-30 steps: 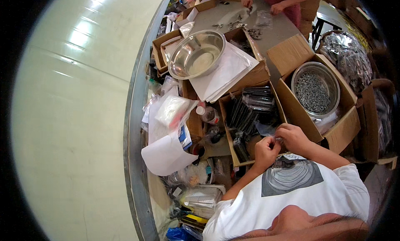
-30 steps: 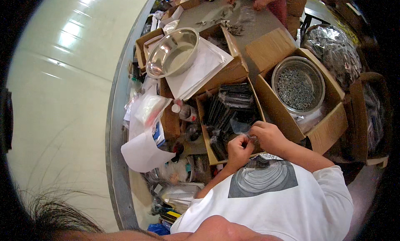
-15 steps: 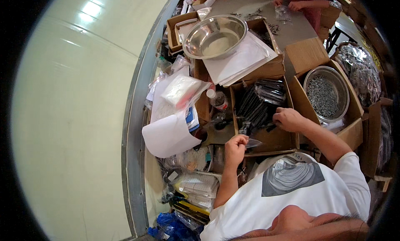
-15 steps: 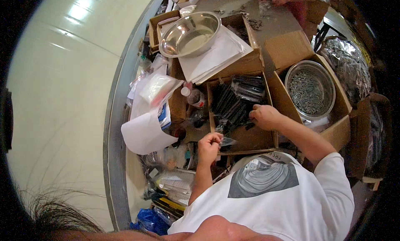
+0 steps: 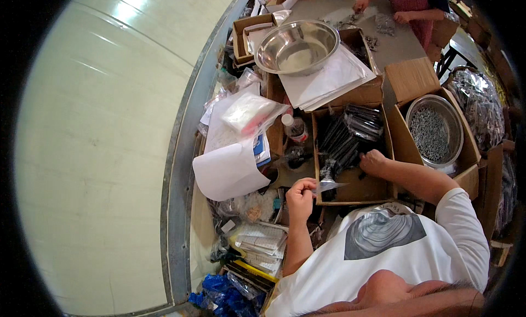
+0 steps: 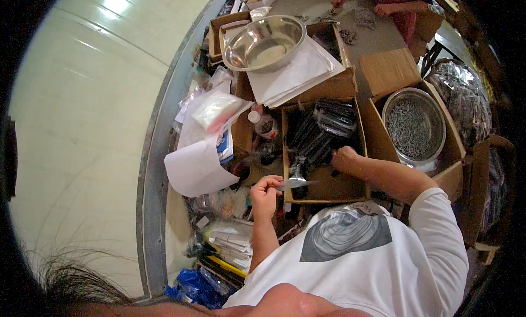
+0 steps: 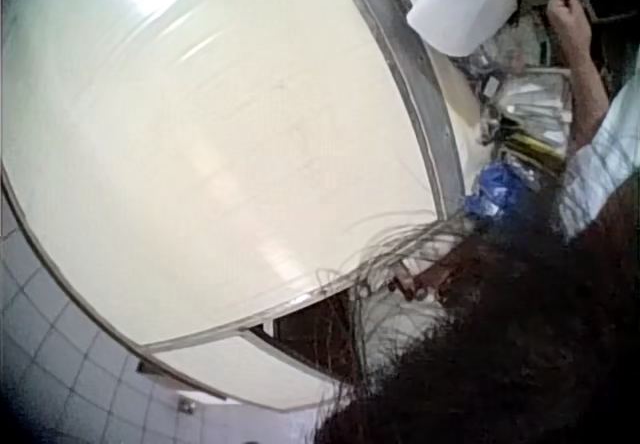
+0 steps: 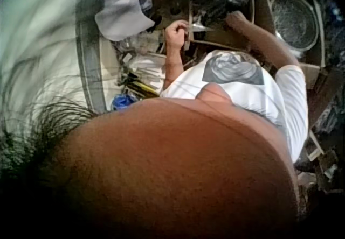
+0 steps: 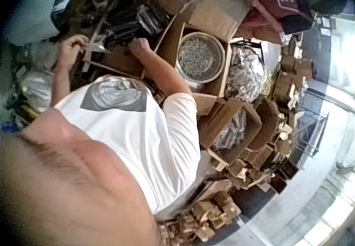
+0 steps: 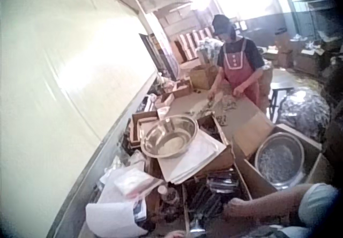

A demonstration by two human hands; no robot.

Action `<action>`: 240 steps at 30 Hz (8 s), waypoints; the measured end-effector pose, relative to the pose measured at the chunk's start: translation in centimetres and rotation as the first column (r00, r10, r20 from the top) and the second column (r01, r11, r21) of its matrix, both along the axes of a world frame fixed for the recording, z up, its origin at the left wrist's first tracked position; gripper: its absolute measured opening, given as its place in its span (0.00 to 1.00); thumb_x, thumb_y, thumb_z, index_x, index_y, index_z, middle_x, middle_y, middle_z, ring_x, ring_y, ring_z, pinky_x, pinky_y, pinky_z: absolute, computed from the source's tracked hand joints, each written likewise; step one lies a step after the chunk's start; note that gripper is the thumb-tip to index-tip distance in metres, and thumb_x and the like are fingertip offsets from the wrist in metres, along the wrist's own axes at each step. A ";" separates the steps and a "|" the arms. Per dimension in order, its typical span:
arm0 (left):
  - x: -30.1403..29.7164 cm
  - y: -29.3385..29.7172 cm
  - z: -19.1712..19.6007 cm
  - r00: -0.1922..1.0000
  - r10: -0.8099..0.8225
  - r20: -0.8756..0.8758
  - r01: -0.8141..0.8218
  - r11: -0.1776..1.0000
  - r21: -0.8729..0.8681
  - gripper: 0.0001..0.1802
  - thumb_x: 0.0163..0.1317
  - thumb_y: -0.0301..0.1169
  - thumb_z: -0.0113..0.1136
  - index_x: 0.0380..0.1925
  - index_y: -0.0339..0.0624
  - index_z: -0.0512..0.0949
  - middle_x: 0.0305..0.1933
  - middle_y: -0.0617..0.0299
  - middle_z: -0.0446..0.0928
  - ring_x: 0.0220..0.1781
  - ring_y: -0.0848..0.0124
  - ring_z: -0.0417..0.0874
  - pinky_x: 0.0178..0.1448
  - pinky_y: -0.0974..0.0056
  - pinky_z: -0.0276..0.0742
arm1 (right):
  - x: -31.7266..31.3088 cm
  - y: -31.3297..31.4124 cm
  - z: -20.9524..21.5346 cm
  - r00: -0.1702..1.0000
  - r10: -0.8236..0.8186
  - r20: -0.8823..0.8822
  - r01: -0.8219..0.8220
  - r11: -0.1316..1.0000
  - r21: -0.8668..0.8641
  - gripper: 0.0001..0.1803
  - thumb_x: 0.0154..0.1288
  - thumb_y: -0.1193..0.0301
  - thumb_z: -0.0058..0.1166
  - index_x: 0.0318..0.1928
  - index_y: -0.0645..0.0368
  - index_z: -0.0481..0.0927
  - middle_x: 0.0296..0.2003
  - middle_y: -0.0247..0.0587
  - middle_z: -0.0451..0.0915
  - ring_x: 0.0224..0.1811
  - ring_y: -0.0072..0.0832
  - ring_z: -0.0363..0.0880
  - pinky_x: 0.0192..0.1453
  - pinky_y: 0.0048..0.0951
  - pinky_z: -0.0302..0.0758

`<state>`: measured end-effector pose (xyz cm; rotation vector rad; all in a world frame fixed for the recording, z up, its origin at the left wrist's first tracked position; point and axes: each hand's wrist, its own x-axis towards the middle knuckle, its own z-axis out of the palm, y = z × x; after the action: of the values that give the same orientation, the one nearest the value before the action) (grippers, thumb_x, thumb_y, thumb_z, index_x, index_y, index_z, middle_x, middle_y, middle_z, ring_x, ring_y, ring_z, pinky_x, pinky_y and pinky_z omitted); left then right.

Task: The person picks up small metal parts and place them into a plastic bag, and then places the bag into a box.

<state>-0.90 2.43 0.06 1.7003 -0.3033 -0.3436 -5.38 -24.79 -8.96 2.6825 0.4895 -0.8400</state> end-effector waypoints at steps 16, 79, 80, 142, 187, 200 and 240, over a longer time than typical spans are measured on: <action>0.0 -1.9 0.2 0.991 -0.128 0.038 0.128 0.992 0.003 0.15 0.52 0.11 0.41 0.28 0.33 0.79 0.41 0.55 0.79 0.37 0.72 0.80 0.35 0.69 0.78 | 2.0 -2.8 6.0 0.604 -0.651 0.460 0.413 0.749 0.518 0.08 0.60 0.73 0.49 0.40 0.60 0.72 0.36 0.46 0.77 0.37 0.40 0.82 0.34 0.36 0.79; -4.8 -13.4 -2.2 0.825 -0.565 0.033 0.565 0.825 0.016 0.27 0.49 0.17 0.52 0.54 0.29 0.71 0.57 0.54 0.72 0.58 0.66 0.74 0.61 0.67 0.67 | -12.3 -16.8 -1.0 0.168 -0.878 0.449 0.670 0.435 0.601 0.04 0.53 0.73 0.53 0.30 0.61 0.75 0.24 0.49 0.78 0.29 0.42 0.81 0.31 0.39 0.77; -4.6 -13.3 -2.1 0.823 -0.568 0.022 0.568 0.823 0.014 0.28 0.49 0.16 0.51 0.55 0.28 0.70 0.57 0.54 0.72 0.60 0.67 0.73 0.62 0.67 0.66 | -12.6 -17.5 -1.1 0.056 -0.909 0.414 0.593 0.363 0.718 0.04 0.54 0.73 0.52 0.29 0.61 0.75 0.23 0.48 0.78 0.29 0.40 0.81 0.29 0.37 0.77; -4.8 -13.9 -0.5 0.857 -0.512 0.046 0.511 0.859 0.033 0.24 0.47 0.18 0.54 0.49 0.33 0.74 0.49 0.55 0.75 0.52 0.69 0.77 0.52 0.69 0.72 | -10.0 0.7 13.3 0.646 -0.654 -0.394 -0.007 -0.521 0.854 0.13 0.64 0.68 0.46 0.44 0.62 0.78 0.47 0.45 0.75 0.53 0.32 0.71 0.59 0.33 0.66; -4.9 -13.7 1.4 0.810 -0.384 0.445 0.522 0.817 -0.245 0.04 0.60 0.25 0.61 0.30 0.35 0.78 0.36 0.57 0.78 0.33 0.73 0.76 0.35 0.71 0.71 | -11.8 -0.2 15.4 0.548 -0.702 0.454 -0.123 0.469 0.874 0.06 0.49 0.69 0.64 0.25 0.56 0.82 0.36 0.37 0.79 0.39 0.34 0.77 0.47 0.37 0.70; -5.8 -13.5 1.8 0.863 -0.459 0.211 0.499 0.839 -0.217 0.13 0.65 0.35 0.58 0.26 0.36 0.73 0.29 0.66 0.70 0.28 0.79 0.66 0.33 0.73 0.62 | -12.0 -0.6 14.3 0.584 -0.800 0.138 0.023 0.187 0.982 0.08 0.51 0.71 0.60 0.30 0.58 0.75 0.30 0.40 0.76 0.33 0.41 0.77 0.37 0.37 0.73; -8.4 -18.3 6.1 0.607 -0.785 0.126 0.758 0.524 -0.388 0.08 0.65 0.30 0.56 0.36 0.35 0.75 0.35 0.65 0.74 0.34 0.80 0.71 0.39 0.77 0.66 | -23.5 -5.6 18.3 0.205 -0.969 -0.138 0.171 -0.103 0.980 0.05 0.60 0.73 0.58 0.37 0.57 0.80 0.41 0.44 0.79 0.46 0.32 0.78 0.52 0.34 0.72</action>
<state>-9.30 -15.91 6.13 1.0344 -1.0361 -0.9320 -28.93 -30.35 9.39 3.8634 -1.3482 0.9738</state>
